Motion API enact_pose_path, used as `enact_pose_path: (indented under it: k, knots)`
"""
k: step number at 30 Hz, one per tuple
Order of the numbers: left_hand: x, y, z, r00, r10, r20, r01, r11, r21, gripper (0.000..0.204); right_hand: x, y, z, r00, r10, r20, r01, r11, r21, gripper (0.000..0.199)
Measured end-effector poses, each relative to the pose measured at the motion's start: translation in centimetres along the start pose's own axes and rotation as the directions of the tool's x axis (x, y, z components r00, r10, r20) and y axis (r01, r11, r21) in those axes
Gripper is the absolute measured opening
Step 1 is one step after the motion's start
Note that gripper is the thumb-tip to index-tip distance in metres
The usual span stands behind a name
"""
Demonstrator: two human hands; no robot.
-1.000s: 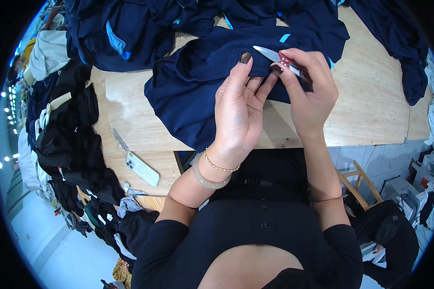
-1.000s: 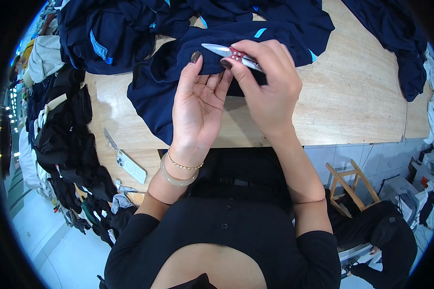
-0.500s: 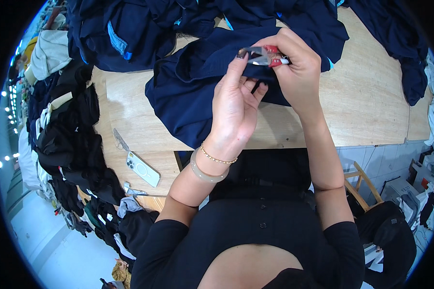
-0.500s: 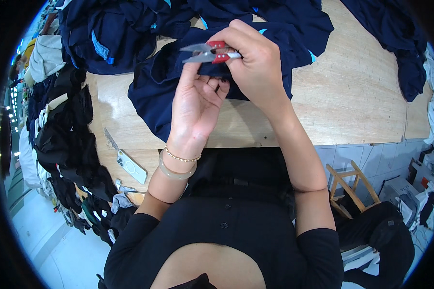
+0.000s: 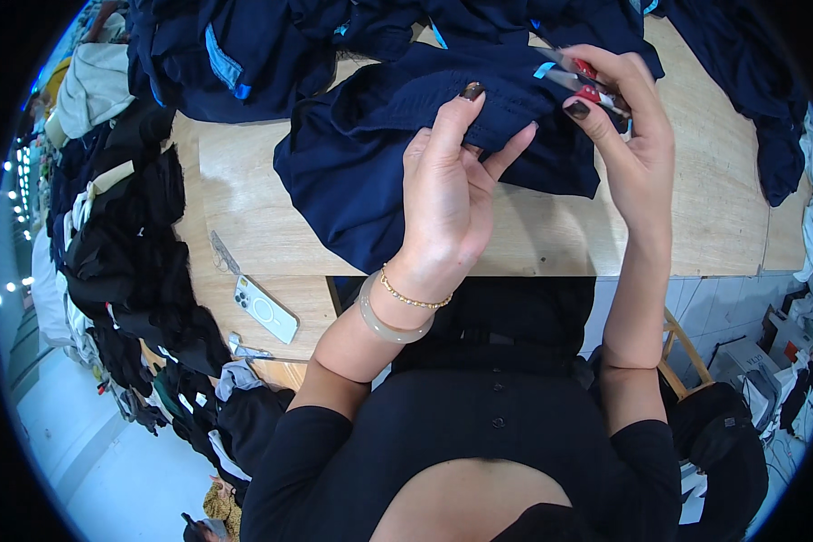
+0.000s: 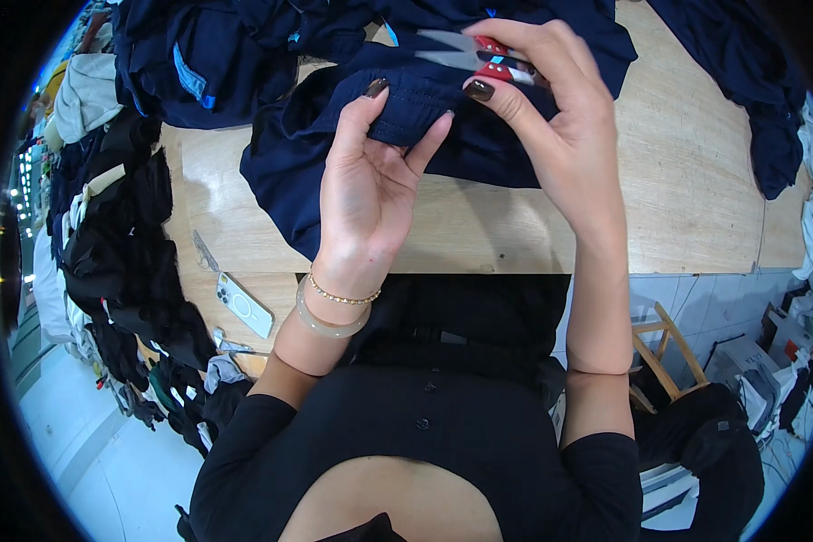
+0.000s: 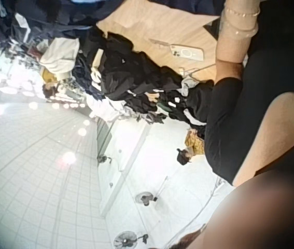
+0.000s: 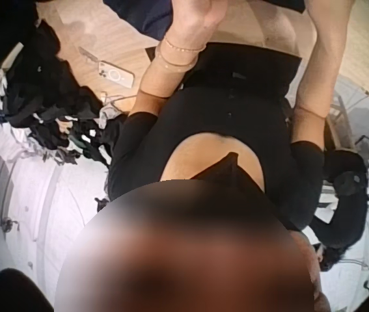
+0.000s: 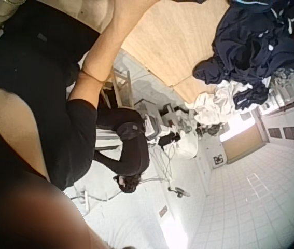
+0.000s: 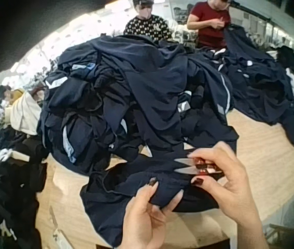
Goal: Trim loose threads from finished blue garments using small snips.
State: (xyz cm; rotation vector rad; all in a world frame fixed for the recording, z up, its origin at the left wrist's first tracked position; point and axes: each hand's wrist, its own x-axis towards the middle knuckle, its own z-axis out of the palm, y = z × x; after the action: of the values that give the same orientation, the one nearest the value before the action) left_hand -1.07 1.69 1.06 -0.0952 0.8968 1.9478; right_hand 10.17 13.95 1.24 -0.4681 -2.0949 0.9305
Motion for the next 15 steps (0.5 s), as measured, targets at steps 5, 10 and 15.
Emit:
enact_pose_path:
  k: [5, 10, 15]
  knots:
    - [-0.3, -0.2, 0.4, 0.997, 0.073, 0.016, -0.074, 0.996, 0.056, 0.015, 1.1, -0.2, -1.3, 0.993, -0.071, 0.096, 0.094, 0.96, -0.264, 0.024]
    - [-0.5, -0.2, 0.4, 0.992, 0.117, 0.035, -0.12, 0.988, 0.099, 0.015, 1.8, -0.9, -1.3, 0.982, -0.107, 0.156, 0.149, 0.946, -0.289, 0.024]
    - [-0.4, -0.3, 0.1, 0.991, 0.125, 0.055, -0.13, 0.986, 0.103, 0.016, 1.9, -1.1, -0.9, 0.979, -0.124, 0.161, 0.168, 0.94, -0.298, 0.024]
